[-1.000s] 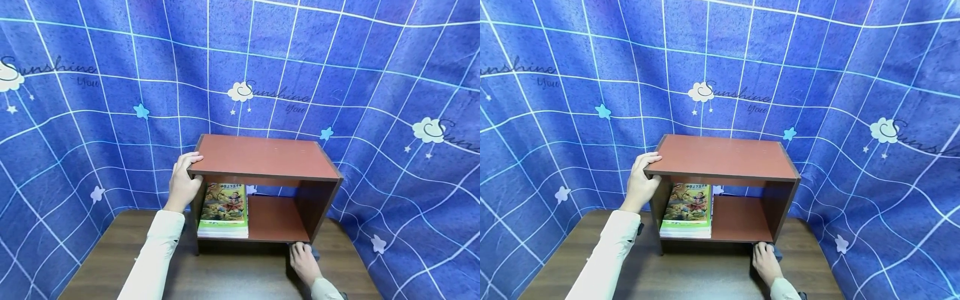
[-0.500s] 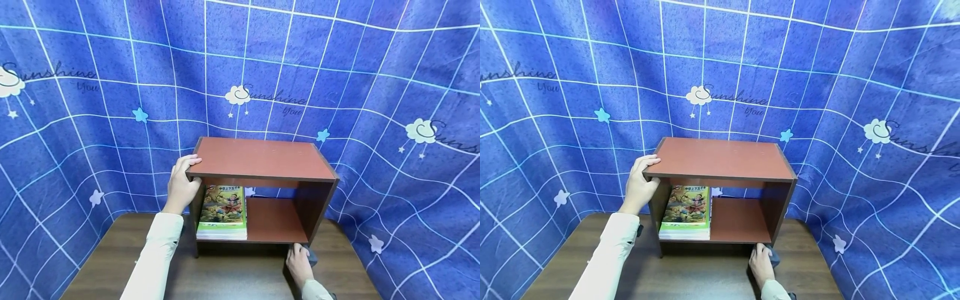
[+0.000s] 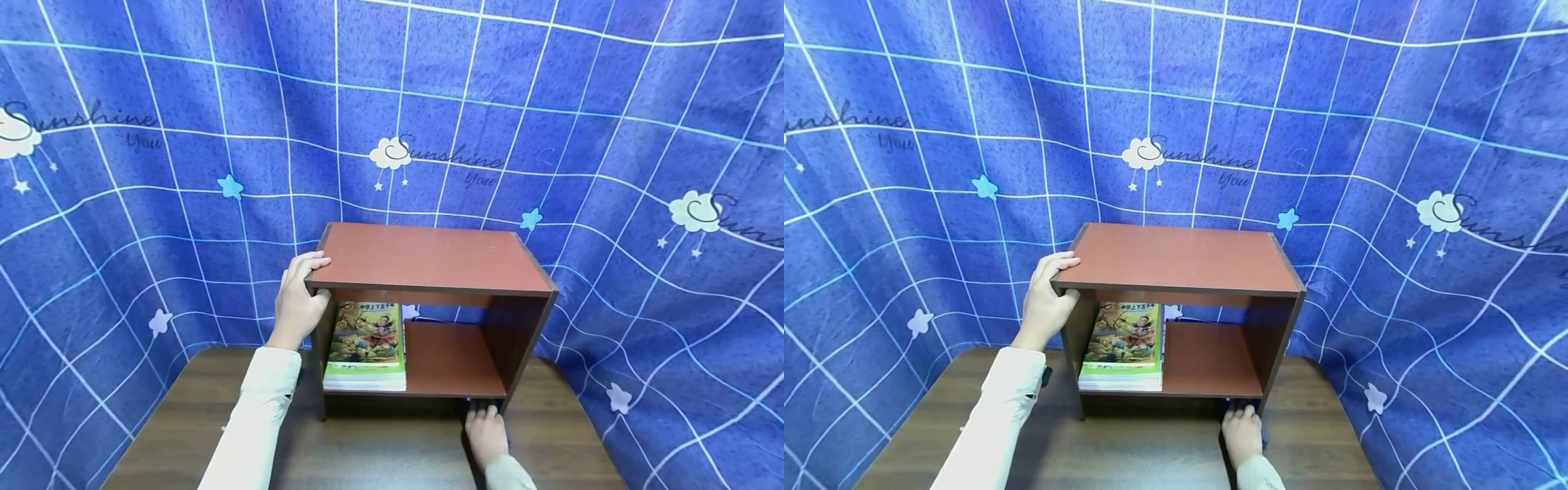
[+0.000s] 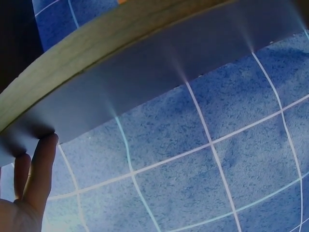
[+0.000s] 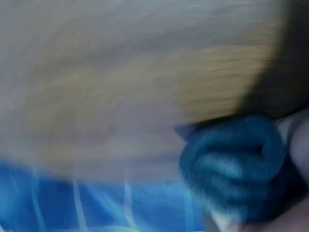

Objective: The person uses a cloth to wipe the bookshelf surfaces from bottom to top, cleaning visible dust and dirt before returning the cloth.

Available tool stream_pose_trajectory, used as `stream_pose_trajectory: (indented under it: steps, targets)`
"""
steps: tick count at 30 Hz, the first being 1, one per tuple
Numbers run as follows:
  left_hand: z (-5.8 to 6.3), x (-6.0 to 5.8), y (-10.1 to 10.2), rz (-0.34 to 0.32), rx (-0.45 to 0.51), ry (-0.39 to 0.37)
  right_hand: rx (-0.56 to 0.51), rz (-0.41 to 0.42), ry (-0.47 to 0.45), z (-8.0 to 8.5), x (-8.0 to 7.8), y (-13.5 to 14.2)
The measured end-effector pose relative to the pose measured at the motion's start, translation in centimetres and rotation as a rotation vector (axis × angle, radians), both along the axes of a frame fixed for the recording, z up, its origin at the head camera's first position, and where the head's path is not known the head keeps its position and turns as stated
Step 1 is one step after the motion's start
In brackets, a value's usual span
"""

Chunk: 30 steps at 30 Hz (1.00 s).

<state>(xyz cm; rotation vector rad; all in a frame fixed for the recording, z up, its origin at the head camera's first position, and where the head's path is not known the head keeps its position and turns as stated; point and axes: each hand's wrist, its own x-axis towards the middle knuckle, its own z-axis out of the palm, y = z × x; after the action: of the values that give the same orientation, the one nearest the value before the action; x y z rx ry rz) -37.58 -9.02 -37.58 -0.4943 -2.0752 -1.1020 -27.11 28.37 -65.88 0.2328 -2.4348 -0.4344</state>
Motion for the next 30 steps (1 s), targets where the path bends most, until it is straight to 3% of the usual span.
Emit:
stream_pose_trajectory:
  steps: [4,9,17,21,25,30]
  targets:
    - [0.2,-0.1,0.0,0.004,0.015,-0.002,-0.178,-0.012,-0.154,0.8,-0.3,0.0]
    - [0.3,0.0,0.0,-0.003,0.021,-0.001,-0.254,0.018,-0.217,1.2,-0.1,0.3]
    - [0.2,0.1,0.2,-0.01,0.024,-0.018,-0.502,0.083,-0.389,2.0,2.1,1.5]
    - [0.2,0.1,0.1,-0.011,0.029,-0.016,-0.624,0.106,-0.423,2.7,2.9,1.9]
    - [0.0,0.1,0.1,-0.008,0.032,-0.013,-0.621,0.095,-0.417,3.4,3.4,2.0]
    - [0.0,0.1,0.1,-0.016,0.029,-0.007,-0.509,0.02,-0.367,3.4,3.5,0.8]
